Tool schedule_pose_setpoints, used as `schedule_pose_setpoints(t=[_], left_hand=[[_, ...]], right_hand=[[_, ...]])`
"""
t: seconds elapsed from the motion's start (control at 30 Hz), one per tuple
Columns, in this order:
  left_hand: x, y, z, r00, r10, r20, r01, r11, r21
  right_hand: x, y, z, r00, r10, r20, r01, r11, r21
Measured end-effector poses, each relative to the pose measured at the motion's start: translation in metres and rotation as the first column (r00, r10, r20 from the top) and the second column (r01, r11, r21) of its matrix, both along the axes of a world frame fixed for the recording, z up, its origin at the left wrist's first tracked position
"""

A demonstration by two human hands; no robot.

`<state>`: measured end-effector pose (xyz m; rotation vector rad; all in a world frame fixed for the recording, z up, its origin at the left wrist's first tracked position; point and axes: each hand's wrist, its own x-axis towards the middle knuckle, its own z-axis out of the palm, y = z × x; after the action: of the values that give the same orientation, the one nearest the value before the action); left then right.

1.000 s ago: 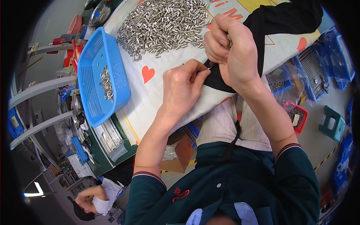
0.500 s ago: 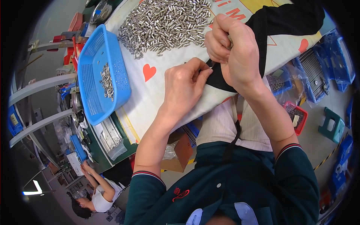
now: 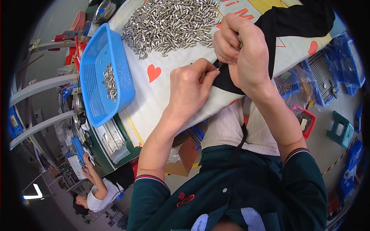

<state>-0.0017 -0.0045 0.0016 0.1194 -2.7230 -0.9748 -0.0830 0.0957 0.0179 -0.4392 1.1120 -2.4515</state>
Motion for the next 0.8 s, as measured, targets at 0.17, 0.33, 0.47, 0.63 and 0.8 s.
schedule_pose_setpoints(t=[0.17,0.33,0.47,0.63,0.8], left_hand=[[0.000,0.001,0.000,1.000,-0.008,-0.009,0.008,1.000,-0.004],[-0.001,0.000,0.001,1.000,-0.013,-0.009,0.013,1.000,0.000],[-0.001,0.000,0.005,0.999,0.006,0.044,-0.007,1.000,0.025],[-0.002,0.000,0.005,0.999,-0.003,0.044,0.002,1.000,0.020],[-0.001,0.000,-0.002,0.999,0.028,0.045,-0.033,0.992,0.124]], right_hand=[[-0.002,0.000,-0.001,1.000,0.001,0.000,-0.001,1.000,0.005],[-0.001,-0.001,0.000,1.000,0.004,-0.022,-0.003,1.000,0.028],[0.003,-0.005,-0.001,0.997,-0.017,-0.082,0.021,0.999,0.048],[0.011,-0.008,-0.006,0.976,-0.097,-0.194,0.101,0.995,0.013],[0.007,-0.007,-0.009,0.975,-0.078,-0.208,0.082,0.997,0.008]])
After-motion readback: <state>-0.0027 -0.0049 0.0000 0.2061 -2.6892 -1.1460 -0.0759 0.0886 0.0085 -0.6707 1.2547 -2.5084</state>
